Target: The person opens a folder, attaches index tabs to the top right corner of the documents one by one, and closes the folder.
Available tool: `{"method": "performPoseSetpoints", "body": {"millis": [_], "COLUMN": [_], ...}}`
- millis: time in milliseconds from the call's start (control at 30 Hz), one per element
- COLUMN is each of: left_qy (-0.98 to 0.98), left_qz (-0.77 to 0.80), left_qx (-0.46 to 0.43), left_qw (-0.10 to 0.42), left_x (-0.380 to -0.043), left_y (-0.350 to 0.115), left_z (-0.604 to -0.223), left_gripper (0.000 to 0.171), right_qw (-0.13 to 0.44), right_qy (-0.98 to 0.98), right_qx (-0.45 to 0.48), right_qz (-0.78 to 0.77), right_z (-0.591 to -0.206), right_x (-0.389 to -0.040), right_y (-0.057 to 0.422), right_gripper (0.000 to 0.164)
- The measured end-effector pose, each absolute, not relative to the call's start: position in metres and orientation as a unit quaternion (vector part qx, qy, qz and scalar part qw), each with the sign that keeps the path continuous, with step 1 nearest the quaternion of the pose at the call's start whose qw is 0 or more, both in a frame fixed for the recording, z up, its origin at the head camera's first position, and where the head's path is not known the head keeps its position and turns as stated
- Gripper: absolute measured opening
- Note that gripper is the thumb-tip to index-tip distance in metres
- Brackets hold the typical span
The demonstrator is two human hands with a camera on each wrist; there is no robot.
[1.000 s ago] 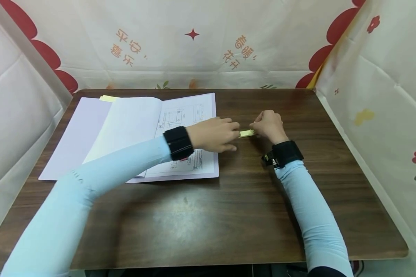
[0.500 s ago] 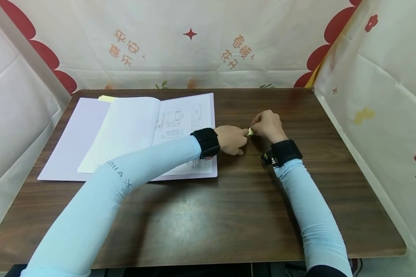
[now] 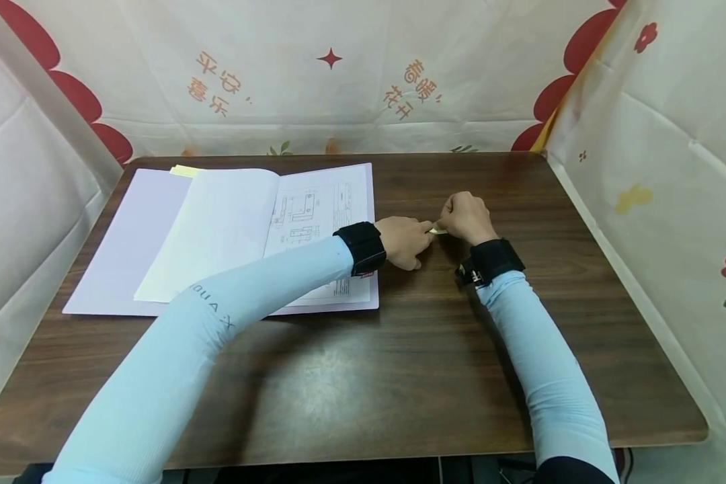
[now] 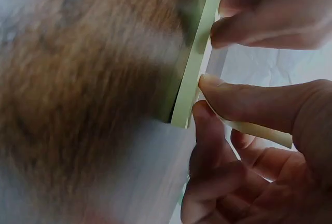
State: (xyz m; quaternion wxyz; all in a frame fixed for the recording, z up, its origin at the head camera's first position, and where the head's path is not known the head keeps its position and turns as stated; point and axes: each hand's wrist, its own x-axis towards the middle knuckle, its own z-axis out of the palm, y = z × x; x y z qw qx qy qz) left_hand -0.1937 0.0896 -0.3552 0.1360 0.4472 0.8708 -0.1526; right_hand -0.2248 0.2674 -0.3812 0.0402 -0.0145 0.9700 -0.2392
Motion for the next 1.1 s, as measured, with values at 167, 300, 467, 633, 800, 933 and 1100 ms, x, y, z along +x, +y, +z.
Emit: {"method": "performPoseSetpoints", "body": {"millis": [167, 300, 467, 633, 800, 933, 1100], "left_qy": [0.874, 0.881, 0.884, 0.884, 0.886, 0.887, 0.887], "left_qz": [-0.15, -0.142, -0.138, -0.136, -0.129, -0.125, -0.122], "left_qx": [0.44, 0.429, 0.426, 0.427, 0.423, 0.422, 0.421], "left_qw": [0.139, 0.142, 0.136, 0.131, 0.137, 0.139, 0.142], "left_x": [-0.195, -0.195, -0.193, -0.192, -0.192, -0.194, -0.195], "left_y": [0.091, 0.091, 0.089, 0.088, 0.088, 0.088, 0.09], "left_z": [-0.356, -0.354, -0.351, -0.35, -0.35, -0.353, -0.353], "left_gripper": [0.041, 0.039, 0.038, 0.037, 0.034, 0.034, 0.035], "right_qw": [0.061, 0.07, 0.082, 0.091, 0.094, 0.077, 0.04], "right_qy": [0.969, 0.966, 0.963, 0.96, 0.956, 0.961, 0.969], "right_qx": [-0.012, -0.017, -0.011, 0.006, 0.014, 0.024, 0.037], "right_qz": [-0.241, -0.25, -0.255, -0.266, -0.277, -0.266, -0.239], "right_z": [-0.382, -0.379, -0.377, -0.378, -0.379, -0.378, -0.372], "right_x": [-0.226, -0.227, -0.228, -0.23, -0.231, -0.229, -0.223], "right_y": [0.271, 0.272, 0.277, 0.287, 0.299, 0.31, 0.33], "right_gripper": [0.021, 0.025, 0.023, 0.022, 0.024, 0.025, 0.029]}}
